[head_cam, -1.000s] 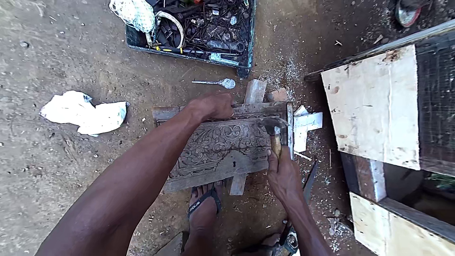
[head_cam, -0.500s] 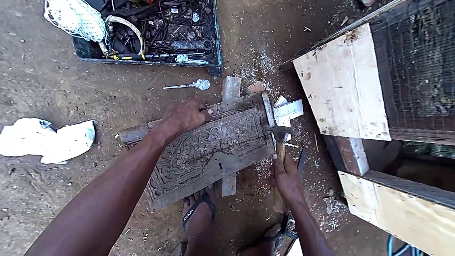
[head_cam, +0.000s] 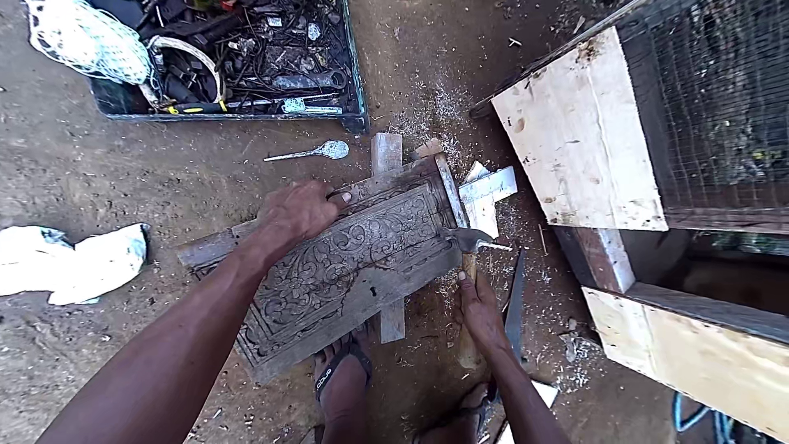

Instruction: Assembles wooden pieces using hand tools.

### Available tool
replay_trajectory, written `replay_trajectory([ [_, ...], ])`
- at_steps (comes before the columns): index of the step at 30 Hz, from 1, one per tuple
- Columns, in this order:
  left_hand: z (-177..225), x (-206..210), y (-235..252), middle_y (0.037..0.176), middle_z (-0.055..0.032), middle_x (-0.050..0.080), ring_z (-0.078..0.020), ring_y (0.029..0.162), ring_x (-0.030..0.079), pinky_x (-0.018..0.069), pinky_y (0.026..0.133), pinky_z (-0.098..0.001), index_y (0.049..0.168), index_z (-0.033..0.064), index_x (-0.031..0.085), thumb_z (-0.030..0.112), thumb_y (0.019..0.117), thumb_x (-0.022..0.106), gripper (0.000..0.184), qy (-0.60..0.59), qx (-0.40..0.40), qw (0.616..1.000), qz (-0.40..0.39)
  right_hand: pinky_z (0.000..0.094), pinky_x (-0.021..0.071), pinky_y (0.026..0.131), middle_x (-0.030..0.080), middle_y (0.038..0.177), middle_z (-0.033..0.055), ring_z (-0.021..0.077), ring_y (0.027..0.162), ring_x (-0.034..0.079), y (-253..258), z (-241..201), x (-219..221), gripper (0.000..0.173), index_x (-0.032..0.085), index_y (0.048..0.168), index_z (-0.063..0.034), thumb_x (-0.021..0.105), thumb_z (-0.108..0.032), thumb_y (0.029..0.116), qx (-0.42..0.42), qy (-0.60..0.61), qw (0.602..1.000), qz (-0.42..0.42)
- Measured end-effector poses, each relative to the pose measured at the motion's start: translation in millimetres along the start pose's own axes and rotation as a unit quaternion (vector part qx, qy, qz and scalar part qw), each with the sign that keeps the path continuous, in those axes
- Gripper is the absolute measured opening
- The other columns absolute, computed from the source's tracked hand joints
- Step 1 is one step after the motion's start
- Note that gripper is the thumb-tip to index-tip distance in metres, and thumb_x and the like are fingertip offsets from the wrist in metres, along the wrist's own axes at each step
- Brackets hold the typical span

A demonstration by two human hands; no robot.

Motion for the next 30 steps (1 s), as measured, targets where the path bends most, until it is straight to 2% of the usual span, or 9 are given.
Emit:
replay_trajectory([
  [3, -2.8, -6.3, -5.2, 0.087, -0.0156, 0.068, -0.0399, 0.089, 0.068, 0.0487, 0.068, -0.0641, 0.087, 0.0141, 0.066, 0.060, 0.1050, 0.038, 0.057, 0.012, 0.006, 1.000, 0.016, 0.0392, 0.0530, 0.044, 0.050, 0.065, 0.0056, 0.0200, 0.045, 0.052, 3.8, -5.3, -11.7, 0.039, 0.051, 0.118, -0.0059, 0.038, -0.042, 0.1118, 0.023, 0.026, 0.999, 0.005],
  [4, -6.0, -11.2, -7.0, 0.085, -0.0159, 0.068, -0.0403, 0.086, 0.068, 0.0478, 0.066, -0.0637, 0.086, 0.0143, 0.067, 0.060, 0.1049, 0.039, 0.057, 0.017, 0.006, 0.999, 0.026, 0.0395, 0.0531, 0.044, 0.050, 0.066, 0.0054, 0.0201, 0.046, 0.052, 3.1, -8.2, -11.8, 0.039, 0.051, 0.119, -0.0066, 0.039, -0.043, 0.1115, 0.014, 0.013, 1.000, 0.001],
  [8, -30.2, -21.7, -22.0, 0.087, -0.0167, 0.068, -0.0409, 0.089, 0.068, 0.0487, 0.068, -0.0651, 0.087, 0.0131, 0.068, 0.060, 0.1049, 0.039, 0.058, 0.023, -0.016, 0.999, 0.024, 0.0414, 0.0539, 0.048, 0.054, 0.068, 0.0050, 0.0210, 0.050, 0.056, -6.3, -13.9, -0.4, 0.042, 0.053, 0.119, -0.0085, 0.043, -0.047, 0.1091, -0.026, -0.062, 0.998, -0.004],
  [10, -42.8, -23.5, -33.5, 0.079, -0.0153, 0.066, -0.0400, 0.081, 0.066, 0.0457, 0.062, -0.0631, 0.081, 0.0145, 0.066, 0.058, 0.1054, 0.041, 0.056, 0.006, -0.008, 0.998, 0.055, 0.0420, 0.0547, 0.051, 0.055, 0.070, 0.0051, 0.0210, 0.052, 0.057, -11.4, -16.4, 16.1, 0.042, 0.054, 0.121, -0.0092, 0.042, -0.048, 0.1089, -0.035, -0.079, 0.996, -0.020],
  [14, -59.0, -14.8, -41.1, 0.081, -0.0133, 0.067, -0.0387, 0.083, 0.067, 0.0467, 0.064, -0.0648, 0.086, 0.0177, 0.068, 0.059, 0.1053, 0.039, 0.054, -0.009, -0.028, 0.998, 0.058, 0.0422, 0.0557, 0.050, 0.054, 0.070, 0.0050, 0.0210, 0.051, 0.057, -24.4, -12.0, 42.1, 0.042, 0.053, 0.120, -0.0086, 0.042, -0.047, 0.1086, -0.039, -0.057, 0.996, -0.056],
  [17, -63.9, -8.8, -41.8, 0.082, -0.0142, 0.068, -0.0398, 0.083, 0.067, 0.0468, 0.063, -0.0651, 0.088, 0.0173, 0.069, 0.061, 0.1048, 0.038, 0.056, -0.012, -0.033, 0.998, 0.056, 0.0415, 0.0546, 0.047, 0.053, 0.068, 0.0055, 0.0218, 0.049, 0.055, -28.7, -1.9, 35.7, 0.042, 0.053, 0.123, -0.0090, 0.042, -0.047, 0.1088, -0.019, -0.001, 0.998, -0.066],
  [21, -68.0, -5.4, -41.6, 0.080, -0.0140, 0.067, -0.0395, 0.080, 0.067, 0.0466, 0.061, -0.0646, 0.086, 0.0177, 0.067, 0.061, 0.1050, 0.039, 0.055, -0.018, -0.041, 0.998, 0.047, 0.0384, 0.0540, 0.043, 0.052, 0.068, 0.0064, 0.0204, 0.045, 0.052, -27.8, 5.4, 21.0, 0.039, 0.051, 0.121, -0.0063, 0.039, -0.042, 0.1116, 0.020, 0.063, 0.997, -0.039],
  [24, -67.2, -4.9, -42.2, 0.077, -0.0127, 0.065, -0.0384, 0.078, 0.066, 0.0456, 0.059, -0.0628, 0.083, 0.0179, 0.064, 0.061, 0.1050, 0.038, 0.055, -0.019, -0.040, 0.998, 0.046, 0.0410, 0.0540, 0.045, 0.052, 0.067, 0.0055, 0.0214, 0.046, 0.053, -27.2, 11.7, 21.8, 0.041, 0.050, 0.123, -0.0091, 0.039, -0.046, 0.1101, 0.010, 0.016, 0.999, -0.037],
  [30, -67.7, -3.4, -43.1, 0.075, -0.0123, 0.064, -0.0378, 0.077, 0.065, 0.0447, 0.059, -0.0617, 0.081, 0.0173, 0.063, 0.060, 0.1055, 0.038, 0.055, -0.025, -0.043, 0.998, 0.044, 0.0407, 0.0543, 0.045, 0.053, 0.067, 0.0056, 0.0215, 0.047, 0.054, -33.4, 0.6, 43.8, 0.040, 0.050, 0.124, -0.0091, 0.040, -0.045, 0.1100, -0.007, 0.027, 0.998, -0.051],
])
Point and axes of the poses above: each hand's wrist, its own y-axis towards the middle knuckle, its own x-axis out of the palm, z = x × y, the point moved 8 cm from there along y, towards the middle knuckle
